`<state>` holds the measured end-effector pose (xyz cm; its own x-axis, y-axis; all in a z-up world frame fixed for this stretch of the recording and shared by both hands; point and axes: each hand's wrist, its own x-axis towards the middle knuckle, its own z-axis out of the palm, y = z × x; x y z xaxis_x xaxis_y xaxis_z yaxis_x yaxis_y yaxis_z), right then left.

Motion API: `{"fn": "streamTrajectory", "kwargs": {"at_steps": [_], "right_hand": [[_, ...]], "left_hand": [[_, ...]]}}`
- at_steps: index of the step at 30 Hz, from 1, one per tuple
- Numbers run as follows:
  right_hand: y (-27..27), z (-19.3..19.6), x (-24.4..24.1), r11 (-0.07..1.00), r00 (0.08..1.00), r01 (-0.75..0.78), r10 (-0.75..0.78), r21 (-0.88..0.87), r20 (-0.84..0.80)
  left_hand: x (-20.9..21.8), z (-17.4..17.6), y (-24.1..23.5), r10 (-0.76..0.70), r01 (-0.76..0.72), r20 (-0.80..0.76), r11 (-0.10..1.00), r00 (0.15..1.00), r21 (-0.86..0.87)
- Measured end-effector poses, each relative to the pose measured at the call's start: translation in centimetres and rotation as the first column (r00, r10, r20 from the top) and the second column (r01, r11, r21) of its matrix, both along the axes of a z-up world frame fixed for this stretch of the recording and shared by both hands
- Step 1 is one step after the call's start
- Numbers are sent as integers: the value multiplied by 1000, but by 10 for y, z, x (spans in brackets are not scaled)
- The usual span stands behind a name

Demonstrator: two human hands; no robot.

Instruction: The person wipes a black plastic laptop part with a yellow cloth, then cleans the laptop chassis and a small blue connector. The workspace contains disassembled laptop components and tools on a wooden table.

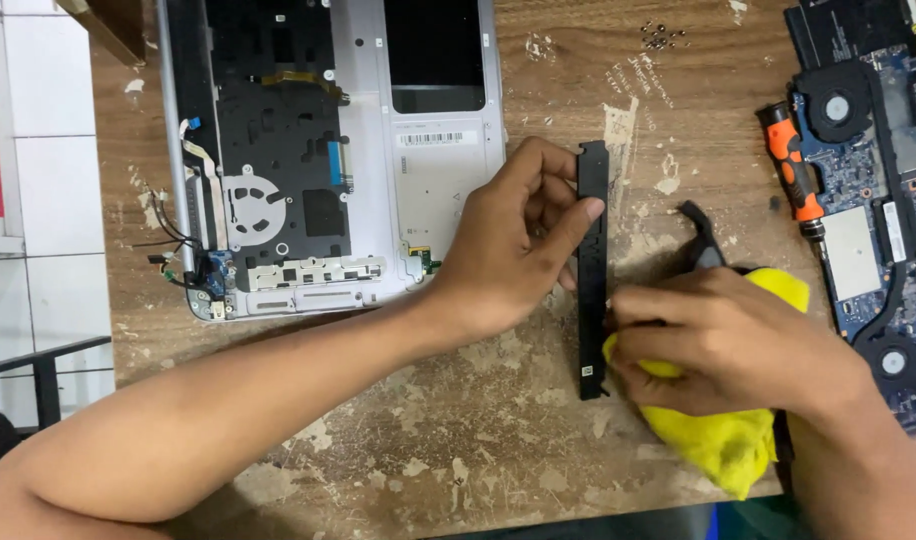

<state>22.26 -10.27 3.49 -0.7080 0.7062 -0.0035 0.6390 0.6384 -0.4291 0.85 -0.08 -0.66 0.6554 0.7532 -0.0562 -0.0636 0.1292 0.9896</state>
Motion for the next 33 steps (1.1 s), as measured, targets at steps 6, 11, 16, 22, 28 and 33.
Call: {"fn": "streamTrajectory", "kwargs": {"at_steps": [6,11,16,22,28,33], "right_hand": [[8,7,-21,990,952,-99,63,-104,-301],[4,1,-12,999,989,-34,34,1,-143],[8,4,-13,999,976,7,1,32,-216],[6,-1,-14,1000,981,-15,20,24,-193],[5,-1,-9,985,943,131,-90,111,-320],[11,-4,-17,997,956,69,-56,37,-290]], "left_hand": [[-2,2,-1,-1,2,-21,999,1000,42],[0,1,1,22,-22,3,1000,1000,19],[-1,1,0,1,0,-22,1000,1000,21],[-2,2,0,21,-21,-34,1000,999,20],[-1,-1,0,23,-20,-32,997,999,68],[-2,0,0,49,-43,-79,996,996,76]]}}
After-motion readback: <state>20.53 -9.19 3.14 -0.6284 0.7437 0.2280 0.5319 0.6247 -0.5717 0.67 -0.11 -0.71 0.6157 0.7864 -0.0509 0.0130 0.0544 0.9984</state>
